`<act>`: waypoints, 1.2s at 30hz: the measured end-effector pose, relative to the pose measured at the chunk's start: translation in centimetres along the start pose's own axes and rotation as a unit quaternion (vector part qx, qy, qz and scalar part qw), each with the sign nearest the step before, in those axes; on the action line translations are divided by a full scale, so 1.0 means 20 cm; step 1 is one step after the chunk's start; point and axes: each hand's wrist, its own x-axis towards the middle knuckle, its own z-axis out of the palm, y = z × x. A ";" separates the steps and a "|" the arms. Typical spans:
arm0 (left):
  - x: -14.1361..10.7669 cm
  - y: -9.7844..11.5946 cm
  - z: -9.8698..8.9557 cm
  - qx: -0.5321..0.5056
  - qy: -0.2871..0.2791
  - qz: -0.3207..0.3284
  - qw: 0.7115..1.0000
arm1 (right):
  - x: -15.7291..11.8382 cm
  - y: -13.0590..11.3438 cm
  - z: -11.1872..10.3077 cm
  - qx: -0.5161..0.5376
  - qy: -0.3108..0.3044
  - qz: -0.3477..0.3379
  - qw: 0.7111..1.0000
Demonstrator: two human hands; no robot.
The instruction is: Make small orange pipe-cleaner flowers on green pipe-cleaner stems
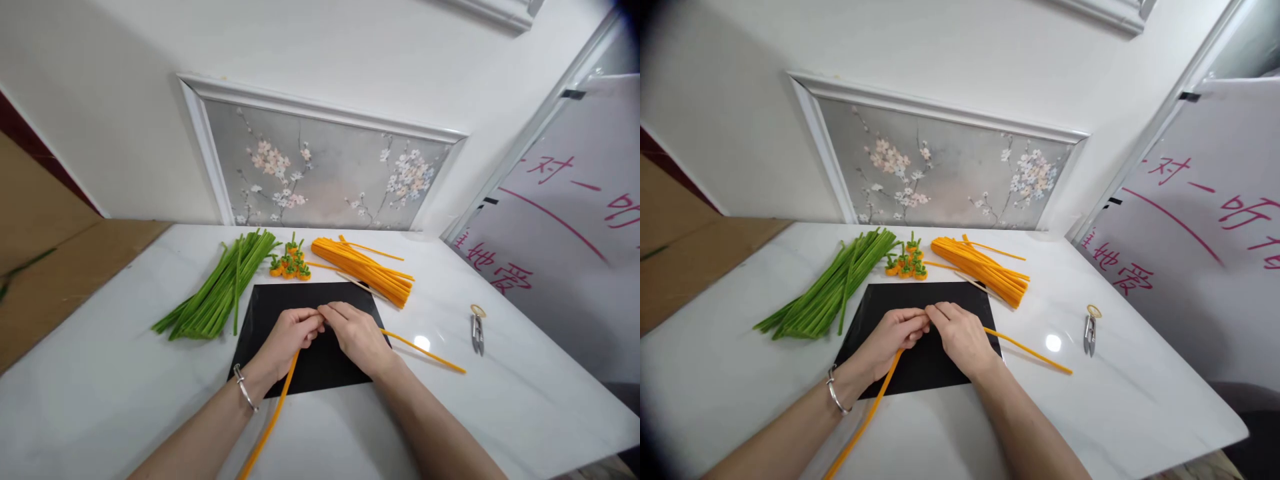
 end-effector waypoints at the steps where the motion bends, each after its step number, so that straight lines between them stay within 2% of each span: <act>1: 0.00 0.00 0.00 -0.006 -0.001 -0.007 1.000 | 0.00 0.00 0.00 -0.007 -0.001 0.002 1.000; 11: 0.01 0.00 -0.02 -0.027 -0.014 -0.033 0.999 | -0.01 0.01 -0.01 -0.058 0.025 -0.028 0.998; 18: 0.00 0.02 -0.05 -0.026 -0.098 -0.061 0.993 | 0.00 0.00 -0.04 -0.096 0.032 -0.059 0.993; 25: 0.01 0.02 -0.08 0.005 -0.118 -0.060 0.991 | -0.01 -0.02 -0.08 -0.136 0.013 -0.070 0.988; 29: 0.01 0.02 -0.07 0.063 -0.120 -0.016 0.991 | -0.01 -0.03 -0.09 -0.149 0.010 -0.055 0.987; 32: 0.00 0.00 -0.06 0.132 -0.093 0.059 0.985 | 0.00 -0.03 -0.08 -0.134 0.013 -0.035 0.990; 36: -0.01 -0.03 -0.04 0.223 -0.040 0.183 0.957 | 0.01 -0.04 -0.09 -0.044 0.004 0.066 0.997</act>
